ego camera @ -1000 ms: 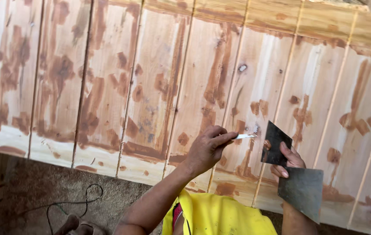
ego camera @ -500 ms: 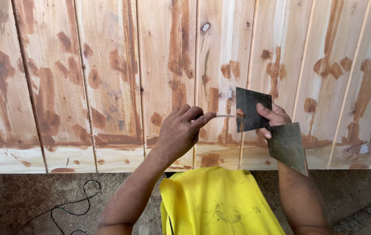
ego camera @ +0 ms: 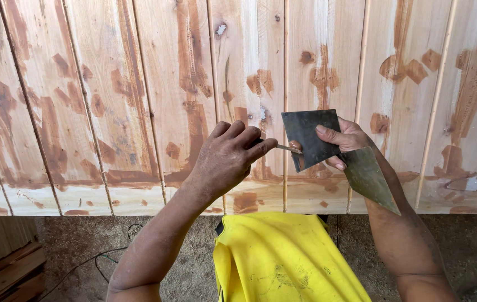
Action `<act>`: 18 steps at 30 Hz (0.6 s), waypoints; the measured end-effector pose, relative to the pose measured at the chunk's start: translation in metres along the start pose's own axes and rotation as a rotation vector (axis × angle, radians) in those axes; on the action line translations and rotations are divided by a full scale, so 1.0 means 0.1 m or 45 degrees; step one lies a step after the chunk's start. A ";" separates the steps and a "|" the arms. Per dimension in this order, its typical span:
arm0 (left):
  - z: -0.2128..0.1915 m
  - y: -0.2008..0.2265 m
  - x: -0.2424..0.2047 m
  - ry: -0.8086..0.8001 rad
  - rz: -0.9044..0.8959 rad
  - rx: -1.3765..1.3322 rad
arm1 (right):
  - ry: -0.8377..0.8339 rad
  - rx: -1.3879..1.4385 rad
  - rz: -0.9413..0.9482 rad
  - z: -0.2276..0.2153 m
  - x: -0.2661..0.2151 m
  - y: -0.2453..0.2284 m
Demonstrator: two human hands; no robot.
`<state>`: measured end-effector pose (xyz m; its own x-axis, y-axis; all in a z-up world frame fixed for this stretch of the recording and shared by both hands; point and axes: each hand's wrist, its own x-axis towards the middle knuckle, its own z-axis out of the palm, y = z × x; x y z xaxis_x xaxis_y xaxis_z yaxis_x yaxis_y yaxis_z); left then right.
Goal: The person uses a putty knife to scoop wood filler from a container and applies it into gaps between wooden planks. They then use a sanding block to smooth the filler and the surrounding wood surface.
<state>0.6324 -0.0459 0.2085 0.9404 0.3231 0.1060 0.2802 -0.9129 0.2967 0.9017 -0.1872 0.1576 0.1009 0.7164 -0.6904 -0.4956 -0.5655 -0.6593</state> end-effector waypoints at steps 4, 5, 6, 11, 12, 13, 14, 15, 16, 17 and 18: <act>0.02 0.13 0.23 -0.008 0.020 0.063 | -0.014 0.022 -0.030 -0.21 0.01 -0.13; 0.01 0.16 0.27 -0.007 0.017 0.061 | -0.003 0.028 -0.030 -0.24 0.00 -0.15; 0.01 0.16 0.31 -0.028 0.018 0.057 | -0.003 0.018 0.016 -0.26 0.03 -0.18; 0.00 0.13 0.59 0.021 0.033 0.054 | -0.022 0.002 0.071 -0.40 0.14 -0.37; 0.00 0.10 0.65 0.020 0.032 0.057 | -0.028 0.004 0.075 -0.43 0.18 -0.41; 0.00 0.09 0.70 0.016 0.027 0.055 | -0.032 0.006 0.086 -0.46 0.21 -0.44; 0.01 0.07 0.74 0.012 0.022 0.053 | -0.037 0.007 0.097 -0.48 0.24 -0.46; 0.02 0.04 0.82 -0.027 0.017 0.041 | -0.043 0.022 0.106 -0.51 0.30 -0.52; 0.03 -0.01 0.88 -0.066 0.011 0.028 | -0.050 0.036 0.115 -0.53 0.36 -0.56; 0.05 -0.05 0.95 -0.104 0.001 0.015 | -0.060 0.047 0.126 -0.55 0.42 -0.61; 0.07 -0.10 1.02 -0.131 -0.008 0.008 | -0.058 0.025 0.133 -0.58 0.50 -0.65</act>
<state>0.7266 -0.0061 0.2094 0.9534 0.3016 0.0062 0.2868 -0.9127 0.2911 0.9891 -0.1380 0.1487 0.0088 0.6718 -0.7406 -0.5183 -0.6304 -0.5780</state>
